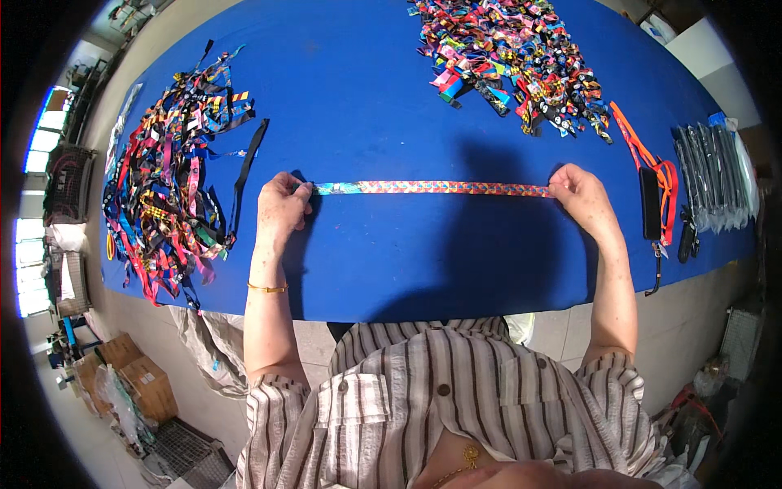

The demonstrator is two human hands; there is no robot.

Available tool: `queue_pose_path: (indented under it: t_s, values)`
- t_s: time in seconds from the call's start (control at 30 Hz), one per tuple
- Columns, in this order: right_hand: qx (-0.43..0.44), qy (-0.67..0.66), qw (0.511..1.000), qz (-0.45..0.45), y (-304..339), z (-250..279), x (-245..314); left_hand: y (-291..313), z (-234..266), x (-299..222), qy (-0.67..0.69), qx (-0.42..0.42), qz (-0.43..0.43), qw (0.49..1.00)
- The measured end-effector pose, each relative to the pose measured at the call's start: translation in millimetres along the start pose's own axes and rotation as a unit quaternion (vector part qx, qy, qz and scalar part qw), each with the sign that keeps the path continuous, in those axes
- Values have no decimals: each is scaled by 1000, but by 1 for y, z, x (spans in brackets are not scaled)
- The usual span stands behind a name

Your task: The person picks up patterned fabric straps from a pile, folds and bundles them individually by hand, and places the folded straps onto another pile on the table.

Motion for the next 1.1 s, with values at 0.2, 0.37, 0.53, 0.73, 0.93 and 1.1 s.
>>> queue_pose_path:
  t_s: [0.2,0.37,0.53,0.73,0.93,1.1]
  values:
    - [-27,25,999,11,3,0,-9,2,1,3,12,-16,9,1000]
    - [-39,36,999,-13,2,5,-14,1,1,3,-1,-22,-11,1000]
    - [-65,51,997,-13,2,5,-7,7,8,-1,-28,-25,18,999]
    - [-72,77,994,3,1,6,-8,7,10,0,-43,-21,21,999]
    - [-134,152,979,30,5,12,-12,8,10,4,-23,-38,29,999]
    - [-108,128,985,-42,3,18,-24,6,14,11,-12,-47,39,998]
Point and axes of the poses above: each hand's wrist, its own y-axis away from the middle knuckle, its own z-axis out of the back of the hand, x = y × z, the point moved 4 cm from there along -y, towards the middle knuckle, and after that the axes turned 10 degrees about -x, right-handed, at the moved point
